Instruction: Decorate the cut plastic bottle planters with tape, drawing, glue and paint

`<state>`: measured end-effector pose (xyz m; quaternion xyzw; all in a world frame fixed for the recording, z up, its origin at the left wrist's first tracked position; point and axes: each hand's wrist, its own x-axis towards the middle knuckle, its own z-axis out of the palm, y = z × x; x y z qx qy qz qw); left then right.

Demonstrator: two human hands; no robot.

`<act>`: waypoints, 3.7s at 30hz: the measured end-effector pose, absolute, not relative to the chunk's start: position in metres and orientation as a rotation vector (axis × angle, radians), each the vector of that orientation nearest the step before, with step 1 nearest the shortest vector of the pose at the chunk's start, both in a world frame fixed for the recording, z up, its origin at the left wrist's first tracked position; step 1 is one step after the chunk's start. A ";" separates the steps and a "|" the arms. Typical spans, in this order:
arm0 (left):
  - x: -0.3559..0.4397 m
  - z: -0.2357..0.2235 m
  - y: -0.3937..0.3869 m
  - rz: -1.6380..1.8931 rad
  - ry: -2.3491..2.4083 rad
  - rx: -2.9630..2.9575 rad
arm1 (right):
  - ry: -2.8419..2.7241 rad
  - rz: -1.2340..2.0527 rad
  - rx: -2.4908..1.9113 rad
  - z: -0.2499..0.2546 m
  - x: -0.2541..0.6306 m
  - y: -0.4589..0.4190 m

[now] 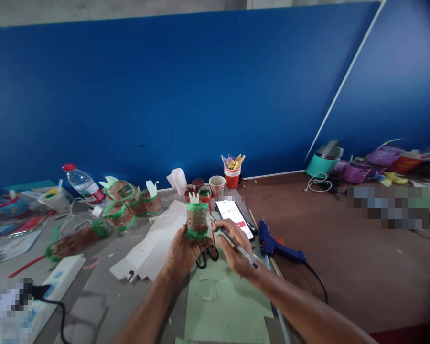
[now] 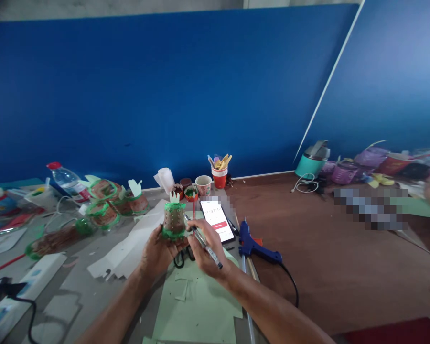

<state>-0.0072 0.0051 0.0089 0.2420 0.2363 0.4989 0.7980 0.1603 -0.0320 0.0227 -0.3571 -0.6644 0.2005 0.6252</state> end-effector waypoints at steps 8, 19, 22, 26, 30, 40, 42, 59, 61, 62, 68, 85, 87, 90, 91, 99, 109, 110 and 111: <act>-0.005 0.009 0.004 1.066 0.543 0.524 | -1.402 0.603 -0.813 0.029 0.159 -0.031; -0.003 0.007 0.003 1.045 0.612 0.492 | -1.281 0.545 -0.848 0.031 0.170 -0.018; -0.003 0.007 0.003 1.043 0.621 0.494 | -1.254 0.610 -0.856 0.029 0.171 -0.016; -0.003 0.008 0.003 1.024 0.620 0.511 | -1.245 0.719 -0.821 0.027 0.171 -0.015; -0.002 0.007 0.002 1.020 0.588 0.521 | -1.276 0.717 -0.819 0.031 0.171 -0.015; -0.003 0.004 0.003 0.981 0.606 0.541 | -1.288 0.487 -0.875 0.036 0.171 -0.011; -0.002 0.005 0.002 0.985 0.615 0.543 | -1.273 0.533 -0.874 0.035 0.169 -0.011; 0.000 0.006 0.001 1.020 0.602 0.550 | -1.233 0.707 -0.927 0.036 0.166 -0.014; 0.000 0.006 0.001 1.024 0.600 0.554 | -1.238 0.703 -0.911 0.035 0.166 -0.014; -0.001 0.005 0.001 1.029 0.598 0.555 | -1.242 0.692 -0.895 0.035 0.166 -0.014; -0.001 0.005 0.002 1.024 0.606 0.545 | -1.237 0.706 -0.904 0.034 0.165 -0.014; -0.001 0.007 0.001 1.038 0.603 0.550 | -1.254 0.673 -0.912 0.033 0.166 -0.013; -0.001 0.007 0.001 1.031 0.611 0.553 | -1.244 0.687 -0.941 0.033 0.166 -0.013; -0.001 0.007 0.001 1.019 0.610 0.560 | -1.238 0.699 -0.947 0.033 0.166 -0.013; -0.001 0.007 0.001 1.019 0.605 0.561 | -1.244 0.688 -0.927 0.033 0.166 -0.013; -0.002 0.004 0.001 0.996 0.601 0.586 | -1.206 0.732 -0.959 0.032 0.166 -0.012; -0.001 0.004 0.001 1.001 0.608 0.582 | -1.240 0.709 -0.965 0.032 0.166 -0.012; -0.001 0.004 0.002 1.004 0.608 0.578 | -1.250 0.682 -0.954 0.033 0.166 -0.012; -0.001 0.004 0.002 1.008 0.608 0.572 | -1.259 0.659 -0.943 0.033 0.166 -0.012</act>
